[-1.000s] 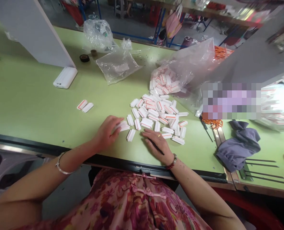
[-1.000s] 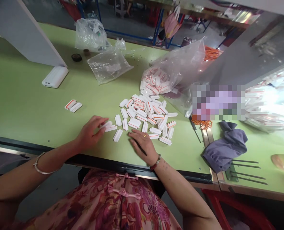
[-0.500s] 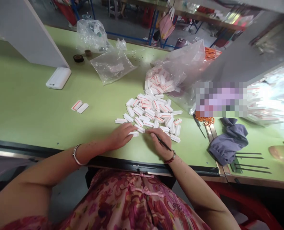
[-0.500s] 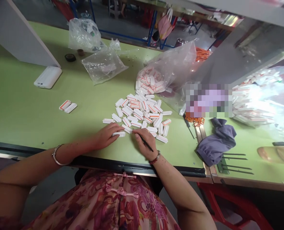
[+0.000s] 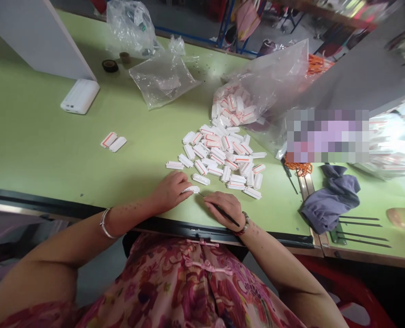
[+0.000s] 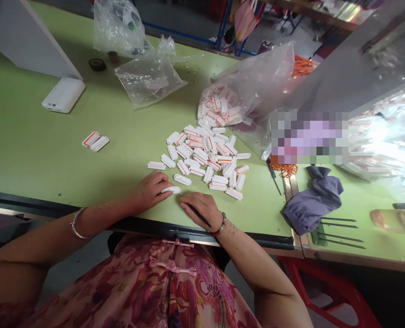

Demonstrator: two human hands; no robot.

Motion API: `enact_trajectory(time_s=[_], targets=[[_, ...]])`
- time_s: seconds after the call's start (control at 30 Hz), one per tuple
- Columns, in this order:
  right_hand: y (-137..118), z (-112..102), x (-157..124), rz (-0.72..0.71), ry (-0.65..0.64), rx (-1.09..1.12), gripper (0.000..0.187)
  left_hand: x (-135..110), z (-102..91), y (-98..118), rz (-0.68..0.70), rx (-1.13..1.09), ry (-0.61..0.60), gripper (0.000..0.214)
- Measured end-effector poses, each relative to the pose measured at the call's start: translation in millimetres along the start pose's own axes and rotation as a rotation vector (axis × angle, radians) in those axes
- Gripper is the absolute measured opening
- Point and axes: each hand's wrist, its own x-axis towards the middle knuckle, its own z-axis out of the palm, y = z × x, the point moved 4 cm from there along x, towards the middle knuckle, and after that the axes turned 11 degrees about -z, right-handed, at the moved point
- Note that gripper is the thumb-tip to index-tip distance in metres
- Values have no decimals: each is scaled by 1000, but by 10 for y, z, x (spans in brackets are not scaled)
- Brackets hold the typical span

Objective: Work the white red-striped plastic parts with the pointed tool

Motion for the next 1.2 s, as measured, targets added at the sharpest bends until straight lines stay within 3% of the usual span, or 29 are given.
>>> enact_trajectory(time_s=[0.47, 0.7, 0.9, 1.2], targets=[[49, 82, -22, 60, -93, -25, 17, -43, 47, 16, 55, 12, 2, 22], [-51, 102, 26, 30, -142, -177, 14, -69, 95, 68, 88, 70, -8, 25], [-46, 54, -11, -20, -68, -147, 17, -74, 91, 66, 2, -48, -36, 24], [-13, 109, -13, 50, -100, -80, 16, -84, 125, 48, -5, -57, -44, 22]])
